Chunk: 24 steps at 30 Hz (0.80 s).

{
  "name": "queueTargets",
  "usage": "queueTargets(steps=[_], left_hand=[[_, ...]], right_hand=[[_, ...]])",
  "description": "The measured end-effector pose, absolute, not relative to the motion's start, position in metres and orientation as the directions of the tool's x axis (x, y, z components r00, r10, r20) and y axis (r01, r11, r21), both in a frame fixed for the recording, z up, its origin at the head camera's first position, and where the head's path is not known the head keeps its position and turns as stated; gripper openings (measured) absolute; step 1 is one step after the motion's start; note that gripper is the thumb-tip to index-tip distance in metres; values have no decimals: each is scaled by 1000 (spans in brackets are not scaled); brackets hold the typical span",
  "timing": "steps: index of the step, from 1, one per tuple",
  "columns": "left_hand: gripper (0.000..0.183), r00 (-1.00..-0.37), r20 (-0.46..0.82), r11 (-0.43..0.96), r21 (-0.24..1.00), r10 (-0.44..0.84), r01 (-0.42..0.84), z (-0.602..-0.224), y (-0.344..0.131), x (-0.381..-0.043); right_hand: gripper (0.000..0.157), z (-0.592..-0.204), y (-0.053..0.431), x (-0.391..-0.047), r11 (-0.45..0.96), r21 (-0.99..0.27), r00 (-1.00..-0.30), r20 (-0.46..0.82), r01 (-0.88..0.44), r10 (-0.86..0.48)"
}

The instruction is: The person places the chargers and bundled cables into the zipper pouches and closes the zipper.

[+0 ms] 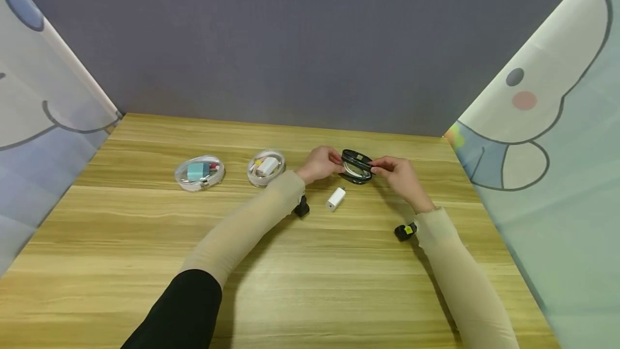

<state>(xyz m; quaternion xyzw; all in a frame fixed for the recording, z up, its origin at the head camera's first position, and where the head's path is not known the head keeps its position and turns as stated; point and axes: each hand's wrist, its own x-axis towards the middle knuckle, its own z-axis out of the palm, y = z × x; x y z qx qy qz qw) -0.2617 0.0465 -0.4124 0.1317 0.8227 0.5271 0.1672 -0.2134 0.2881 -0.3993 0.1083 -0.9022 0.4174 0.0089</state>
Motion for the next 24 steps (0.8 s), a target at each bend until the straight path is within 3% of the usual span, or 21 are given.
queueTargets(steps=[10, 16, 24], left_hand=[[30, -898, -160, 390, 921, 410, 14, -411, 45, -258], [40, -891, -175, 454, 890, 420, 40, -411, 45, -257], [31, -904, -181, 523, 850, 387, 54, -412, 48, -256]], right_hand=[[18, -401, 286, -214, 619, -759, -977, 104, -200, -188], [17, -400, 283, -212, 621, -760, -978, 98, -191, -182], [17, -399, 283, -209, 612, -761, -973, 110, -213, -203]])
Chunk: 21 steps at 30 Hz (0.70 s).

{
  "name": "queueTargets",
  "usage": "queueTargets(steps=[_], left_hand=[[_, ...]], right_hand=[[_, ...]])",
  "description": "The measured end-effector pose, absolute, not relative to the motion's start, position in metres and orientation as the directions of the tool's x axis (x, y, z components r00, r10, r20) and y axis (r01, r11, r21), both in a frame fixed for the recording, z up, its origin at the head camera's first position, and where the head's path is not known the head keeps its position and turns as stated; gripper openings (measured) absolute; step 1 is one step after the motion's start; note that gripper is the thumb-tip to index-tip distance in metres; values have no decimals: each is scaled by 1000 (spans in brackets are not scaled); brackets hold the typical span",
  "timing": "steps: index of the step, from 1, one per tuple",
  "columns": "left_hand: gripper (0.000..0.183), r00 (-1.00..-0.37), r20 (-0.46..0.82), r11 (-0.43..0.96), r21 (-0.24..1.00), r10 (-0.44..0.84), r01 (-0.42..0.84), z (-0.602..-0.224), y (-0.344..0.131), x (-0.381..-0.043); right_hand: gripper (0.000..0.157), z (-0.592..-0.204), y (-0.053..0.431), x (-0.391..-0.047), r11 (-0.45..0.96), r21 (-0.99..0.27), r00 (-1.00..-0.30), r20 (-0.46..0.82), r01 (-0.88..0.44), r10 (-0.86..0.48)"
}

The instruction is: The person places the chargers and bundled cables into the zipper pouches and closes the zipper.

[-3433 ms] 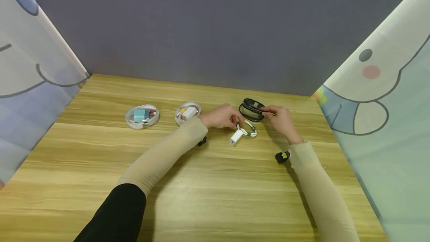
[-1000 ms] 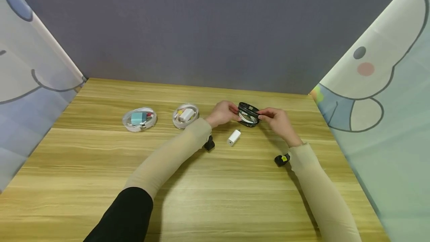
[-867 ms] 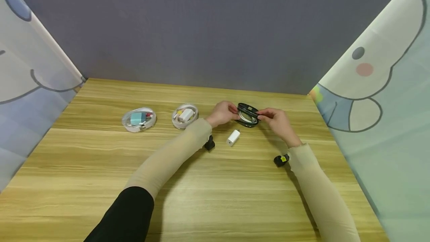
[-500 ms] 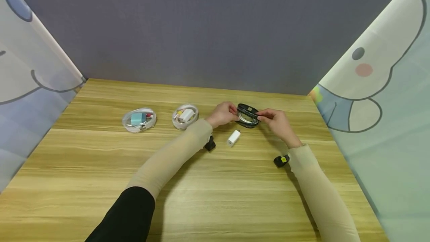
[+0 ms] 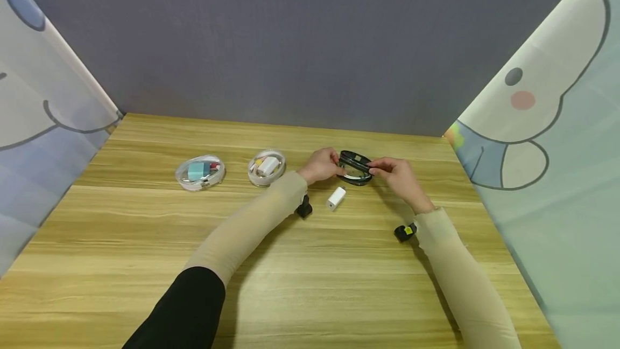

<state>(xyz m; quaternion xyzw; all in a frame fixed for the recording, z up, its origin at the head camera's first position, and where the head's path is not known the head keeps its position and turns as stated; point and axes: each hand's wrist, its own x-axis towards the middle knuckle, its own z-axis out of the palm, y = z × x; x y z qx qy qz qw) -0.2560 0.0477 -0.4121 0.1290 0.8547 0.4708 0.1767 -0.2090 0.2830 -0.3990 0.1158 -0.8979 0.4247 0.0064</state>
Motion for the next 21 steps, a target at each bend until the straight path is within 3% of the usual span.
queueTargets(steps=[6, 12, 21], left_hand=[[29, -898, -192, 542, 838, 397, 61, -409, 48, -256], [26, -863, -191, 466, 883, 468, 57, -409, 43, -256], [22, -753, -205, 321, 947, 625, 8, -410, 21, -252]], right_hand=[[18, -399, 282, -210, 602, -769, -972, 110, -216, -209], [20, -399, 284, -212, 597, -771, -971, 113, -219, -210], [20, -397, 287, -209, 597, -769, -969, 123, -230, -214]])
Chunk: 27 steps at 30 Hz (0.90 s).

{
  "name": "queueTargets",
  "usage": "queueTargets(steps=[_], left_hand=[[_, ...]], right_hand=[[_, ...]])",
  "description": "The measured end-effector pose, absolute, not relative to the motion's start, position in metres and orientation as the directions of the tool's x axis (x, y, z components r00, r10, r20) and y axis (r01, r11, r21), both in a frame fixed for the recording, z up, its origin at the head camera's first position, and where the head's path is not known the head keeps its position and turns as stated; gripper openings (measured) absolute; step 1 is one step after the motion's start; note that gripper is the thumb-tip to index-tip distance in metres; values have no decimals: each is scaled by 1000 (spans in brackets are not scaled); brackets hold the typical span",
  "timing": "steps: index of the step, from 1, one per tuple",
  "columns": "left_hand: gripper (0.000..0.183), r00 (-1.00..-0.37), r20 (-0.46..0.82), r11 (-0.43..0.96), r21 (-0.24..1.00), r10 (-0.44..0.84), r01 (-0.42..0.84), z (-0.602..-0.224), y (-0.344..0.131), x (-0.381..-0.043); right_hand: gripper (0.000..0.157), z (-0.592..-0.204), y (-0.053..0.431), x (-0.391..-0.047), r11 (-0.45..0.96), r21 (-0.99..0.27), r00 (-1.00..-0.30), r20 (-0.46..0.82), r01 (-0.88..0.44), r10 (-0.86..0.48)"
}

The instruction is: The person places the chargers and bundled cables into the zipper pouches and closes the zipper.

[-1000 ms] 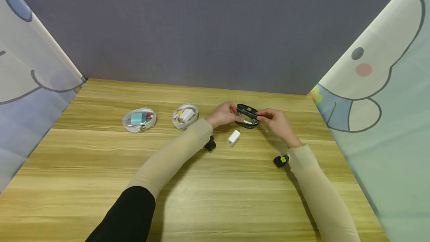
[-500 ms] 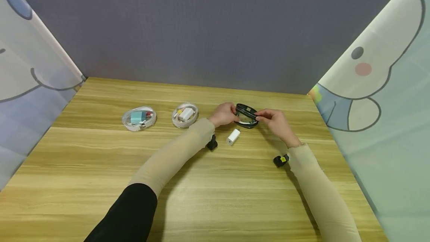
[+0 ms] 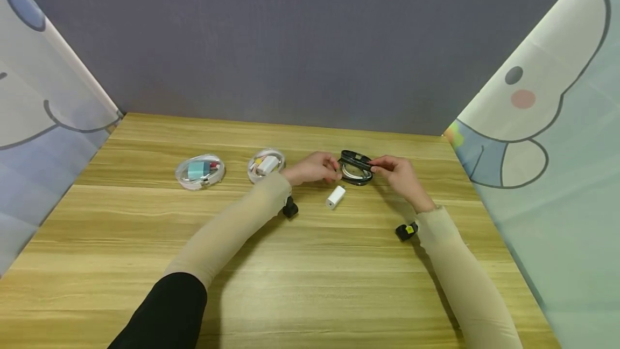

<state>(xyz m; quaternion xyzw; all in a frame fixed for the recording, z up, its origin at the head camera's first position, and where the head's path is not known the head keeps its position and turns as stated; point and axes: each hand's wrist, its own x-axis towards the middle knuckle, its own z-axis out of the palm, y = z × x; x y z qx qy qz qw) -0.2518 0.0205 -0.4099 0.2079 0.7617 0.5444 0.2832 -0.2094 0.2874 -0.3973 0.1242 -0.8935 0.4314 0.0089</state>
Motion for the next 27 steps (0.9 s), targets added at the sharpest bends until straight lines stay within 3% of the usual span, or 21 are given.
queueTargets(steps=[14, 27], left_hand=[[41, -531, -201, 309, 943, 823, 122, -405, -7, -229], [60, -548, -202, 360, 912, 811, 195, -408, 0, -228]], right_hand=[[19, -402, 290, -210, 589, -765, -963, 159, -261, -219], [18, -402, 291, -209, 598, -767, -971, 143, -233, -194]])
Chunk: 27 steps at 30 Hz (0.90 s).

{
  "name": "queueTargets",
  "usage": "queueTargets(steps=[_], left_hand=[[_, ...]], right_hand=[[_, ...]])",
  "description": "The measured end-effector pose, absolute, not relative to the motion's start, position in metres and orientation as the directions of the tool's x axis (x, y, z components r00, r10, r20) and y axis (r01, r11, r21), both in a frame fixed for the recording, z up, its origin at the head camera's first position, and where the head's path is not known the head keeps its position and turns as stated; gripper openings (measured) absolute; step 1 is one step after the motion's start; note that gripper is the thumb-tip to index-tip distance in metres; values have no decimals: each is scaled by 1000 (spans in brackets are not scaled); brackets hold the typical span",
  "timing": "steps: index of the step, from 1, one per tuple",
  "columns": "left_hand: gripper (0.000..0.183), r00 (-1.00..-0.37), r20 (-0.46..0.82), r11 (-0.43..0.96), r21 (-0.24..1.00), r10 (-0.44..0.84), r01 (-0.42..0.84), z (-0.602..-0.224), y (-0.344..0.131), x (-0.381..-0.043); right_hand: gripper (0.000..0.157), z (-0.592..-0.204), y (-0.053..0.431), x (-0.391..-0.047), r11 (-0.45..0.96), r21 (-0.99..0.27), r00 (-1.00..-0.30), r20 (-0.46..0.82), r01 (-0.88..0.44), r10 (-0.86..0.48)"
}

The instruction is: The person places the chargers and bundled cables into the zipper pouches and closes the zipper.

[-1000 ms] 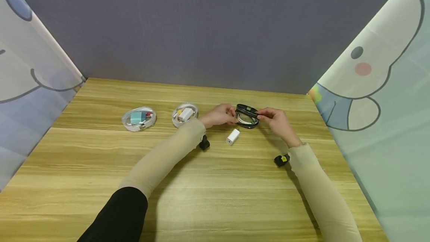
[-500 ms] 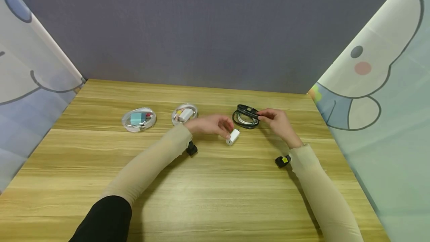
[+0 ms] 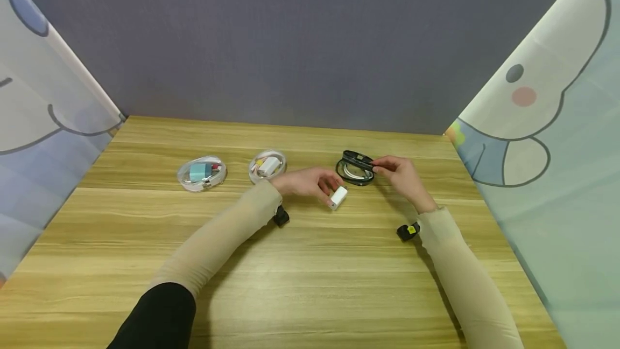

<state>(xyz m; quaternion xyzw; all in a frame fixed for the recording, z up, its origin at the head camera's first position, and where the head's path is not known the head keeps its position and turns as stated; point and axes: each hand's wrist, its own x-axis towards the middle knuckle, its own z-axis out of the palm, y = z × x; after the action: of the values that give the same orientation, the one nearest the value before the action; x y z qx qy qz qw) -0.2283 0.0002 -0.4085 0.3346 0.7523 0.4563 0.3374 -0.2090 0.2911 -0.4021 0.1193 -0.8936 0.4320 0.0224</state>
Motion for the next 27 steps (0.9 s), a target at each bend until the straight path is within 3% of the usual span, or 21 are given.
queueTargets(steps=[13, 22, 27], left_hand=[[52, -552, -194, 336, 927, 811, 168, -412, 2, -228], [50, -708, -162, 235, 972, 687, 6, -413, 12, -233], [53, -770, -131, 184, 983, 624, -18, -414, 23, -236]], right_hand=[[19, -402, 291, -206, 588, -776, -971, 133, -228, -200], [20, -402, 291, -207, 589, -778, -973, 129, -218, -190], [22, -401, 289, -208, 586, -779, -973, 132, -221, -192]])
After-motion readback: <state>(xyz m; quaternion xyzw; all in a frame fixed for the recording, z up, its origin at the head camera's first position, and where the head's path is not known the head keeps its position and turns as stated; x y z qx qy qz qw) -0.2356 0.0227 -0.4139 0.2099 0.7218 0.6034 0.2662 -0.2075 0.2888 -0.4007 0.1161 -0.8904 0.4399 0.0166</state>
